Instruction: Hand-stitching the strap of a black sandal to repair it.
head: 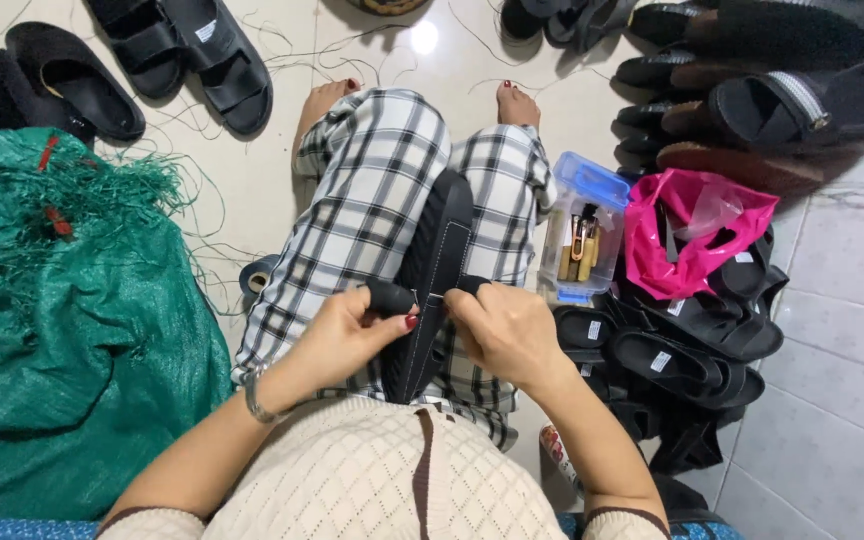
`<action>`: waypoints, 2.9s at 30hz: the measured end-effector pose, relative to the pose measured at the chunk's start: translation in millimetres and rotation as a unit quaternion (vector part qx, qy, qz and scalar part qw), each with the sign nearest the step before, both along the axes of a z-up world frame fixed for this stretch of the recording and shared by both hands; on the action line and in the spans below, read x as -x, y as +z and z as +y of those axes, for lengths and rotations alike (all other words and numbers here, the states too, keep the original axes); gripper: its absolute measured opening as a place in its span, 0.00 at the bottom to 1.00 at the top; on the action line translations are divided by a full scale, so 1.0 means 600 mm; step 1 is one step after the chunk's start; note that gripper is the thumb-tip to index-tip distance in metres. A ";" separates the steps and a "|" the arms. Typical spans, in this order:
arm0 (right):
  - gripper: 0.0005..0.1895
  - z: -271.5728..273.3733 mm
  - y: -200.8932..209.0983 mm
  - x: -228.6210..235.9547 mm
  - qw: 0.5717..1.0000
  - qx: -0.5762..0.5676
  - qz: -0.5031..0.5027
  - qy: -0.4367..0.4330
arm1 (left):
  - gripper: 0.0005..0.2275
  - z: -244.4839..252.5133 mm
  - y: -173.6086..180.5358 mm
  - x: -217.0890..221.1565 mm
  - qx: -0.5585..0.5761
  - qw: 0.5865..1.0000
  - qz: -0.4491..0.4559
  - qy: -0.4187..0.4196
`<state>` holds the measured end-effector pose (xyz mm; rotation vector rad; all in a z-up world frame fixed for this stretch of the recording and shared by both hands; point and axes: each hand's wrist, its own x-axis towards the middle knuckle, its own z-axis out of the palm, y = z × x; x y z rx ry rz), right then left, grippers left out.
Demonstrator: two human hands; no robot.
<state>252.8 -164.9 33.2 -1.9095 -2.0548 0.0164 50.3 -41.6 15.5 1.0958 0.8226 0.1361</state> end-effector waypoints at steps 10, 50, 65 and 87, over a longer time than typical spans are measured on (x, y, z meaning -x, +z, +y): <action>0.29 -0.051 0.143 -0.029 0.968 0.198 0.120 -0.098 | 0.38 0.017 0.043 -0.003 -0.141 0.980 0.119 -0.081; 0.27 -0.129 0.042 -0.156 0.901 -0.162 -0.072 -0.397 | 0.13 0.184 -0.036 0.200 -0.653 0.608 0.434 -0.127; 0.10 0.004 -0.033 0.015 0.555 -0.017 0.831 -0.024 | 0.13 0.041 0.022 0.019 -0.018 0.968 -0.232 -0.092; 0.27 -0.019 0.040 -0.038 0.984 0.144 0.102 -0.021 | 0.16 0.200 -0.021 0.118 -0.665 0.578 0.433 -0.191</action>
